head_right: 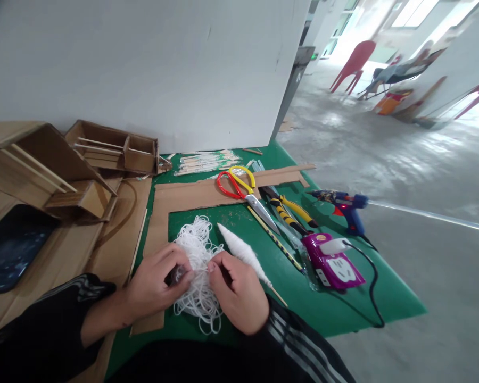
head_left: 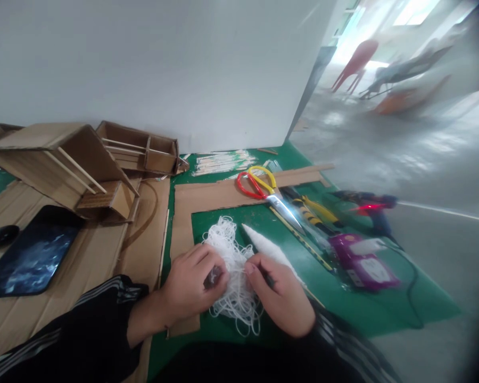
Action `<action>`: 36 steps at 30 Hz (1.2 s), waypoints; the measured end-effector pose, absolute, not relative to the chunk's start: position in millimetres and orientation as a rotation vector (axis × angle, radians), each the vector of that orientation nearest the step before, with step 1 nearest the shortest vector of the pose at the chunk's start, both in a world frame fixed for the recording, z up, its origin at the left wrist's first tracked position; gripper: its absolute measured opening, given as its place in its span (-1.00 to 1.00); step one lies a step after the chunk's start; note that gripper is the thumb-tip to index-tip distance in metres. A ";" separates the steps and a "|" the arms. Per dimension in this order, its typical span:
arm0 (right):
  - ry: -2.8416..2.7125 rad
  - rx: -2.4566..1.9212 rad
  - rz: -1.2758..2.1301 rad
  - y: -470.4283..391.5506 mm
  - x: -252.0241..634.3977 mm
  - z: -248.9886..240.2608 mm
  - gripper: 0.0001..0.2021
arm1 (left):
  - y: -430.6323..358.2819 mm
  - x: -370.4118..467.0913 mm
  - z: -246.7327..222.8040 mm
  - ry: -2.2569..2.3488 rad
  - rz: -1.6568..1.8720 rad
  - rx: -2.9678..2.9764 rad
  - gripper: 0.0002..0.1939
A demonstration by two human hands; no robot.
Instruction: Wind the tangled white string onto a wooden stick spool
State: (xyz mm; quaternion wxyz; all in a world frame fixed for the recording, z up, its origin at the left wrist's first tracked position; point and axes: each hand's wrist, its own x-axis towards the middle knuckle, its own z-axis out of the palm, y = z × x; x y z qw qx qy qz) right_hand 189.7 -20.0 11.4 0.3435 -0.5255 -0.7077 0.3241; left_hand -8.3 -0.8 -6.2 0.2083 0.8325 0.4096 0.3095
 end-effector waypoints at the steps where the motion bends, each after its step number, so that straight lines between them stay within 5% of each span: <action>1: -1.832 -1.383 0.814 -19.9 189.6 10.4 -0.81 | -0.8 -8.5 -6.3 1.129 0.869 2.310 -0.95; 15: -2.124 -1.164 0.259 -20.7 182.4 8.1 -0.86 | -2.2 -15.7 -16.6 1.060 0.946 2.412 -0.96; 36: -1.844 -1.214 0.885 -20.4 183.0 8.9 -0.90 | -2.3 -12.8 -2.6 1.019 0.883 2.332 -0.82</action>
